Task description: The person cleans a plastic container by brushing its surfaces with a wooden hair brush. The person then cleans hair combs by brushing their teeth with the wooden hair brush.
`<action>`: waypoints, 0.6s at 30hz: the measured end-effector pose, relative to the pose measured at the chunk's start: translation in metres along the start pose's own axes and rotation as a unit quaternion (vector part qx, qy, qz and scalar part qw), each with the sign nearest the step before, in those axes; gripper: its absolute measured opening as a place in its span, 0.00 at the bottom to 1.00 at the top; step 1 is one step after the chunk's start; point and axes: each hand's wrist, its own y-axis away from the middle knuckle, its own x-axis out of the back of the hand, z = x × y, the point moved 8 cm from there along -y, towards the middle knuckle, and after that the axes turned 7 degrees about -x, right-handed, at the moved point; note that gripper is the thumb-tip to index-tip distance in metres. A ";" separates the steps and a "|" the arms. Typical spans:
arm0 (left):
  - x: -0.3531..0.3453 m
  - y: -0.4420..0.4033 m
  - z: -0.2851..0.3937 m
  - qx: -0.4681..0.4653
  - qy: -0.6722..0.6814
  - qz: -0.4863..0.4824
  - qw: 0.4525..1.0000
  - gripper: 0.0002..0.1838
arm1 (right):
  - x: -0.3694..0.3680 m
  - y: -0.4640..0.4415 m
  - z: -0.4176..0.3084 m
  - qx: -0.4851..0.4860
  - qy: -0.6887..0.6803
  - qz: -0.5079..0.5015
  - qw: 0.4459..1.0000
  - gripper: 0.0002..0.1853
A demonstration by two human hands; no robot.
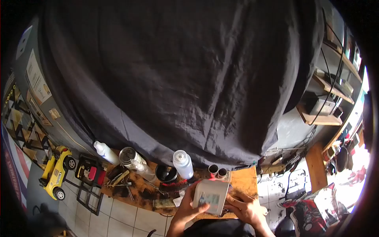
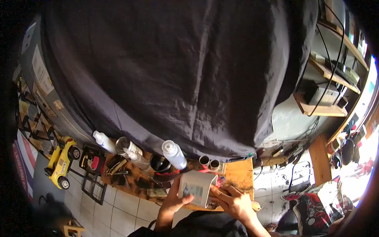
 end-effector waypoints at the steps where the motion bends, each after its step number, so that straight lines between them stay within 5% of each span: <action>1: 0.001 -0.001 0.010 -0.033 -0.001 -0.009 0.999 0.44 | 0.001 0.000 0.004 -0.046 0.008 0.030 0.998 0.17; 3: 0.011 0.005 0.001 -0.038 -0.114 -0.057 0.991 0.52 | -0.025 0.007 0.013 -0.059 -0.004 -0.069 0.996 0.14; 6: 0.019 0.007 0.000 -0.053 -0.025 -0.034 0.998 0.52 | -0.050 0.006 0.004 -0.132 -0.201 -0.136 0.961 0.14; 9: 0.033 0.008 0.008 -0.111 0.054 0.034 0.992 0.50 | -0.063 -0.001 -0.007 -0.070 -0.248 -0.235 0.937 0.14; 15: 0.050 0.022 0.013 -0.129 -0.060 0.063 0.988 0.45 | -0.041 0.008 0.009 -0.132 -0.148 -0.374 0.906 0.19; 17: 0.057 0.018 0.022 -0.168 -0.056 0.080 0.981 0.42 | -0.022 0.012 0.016 -0.275 0.110 -0.433 0.851 0.20; 18: 0.060 0.018 0.025 -0.172 -0.054 0.081 0.980 0.42 | -0.024 0.018 0.027 -0.273 0.114 -0.432 0.852 0.20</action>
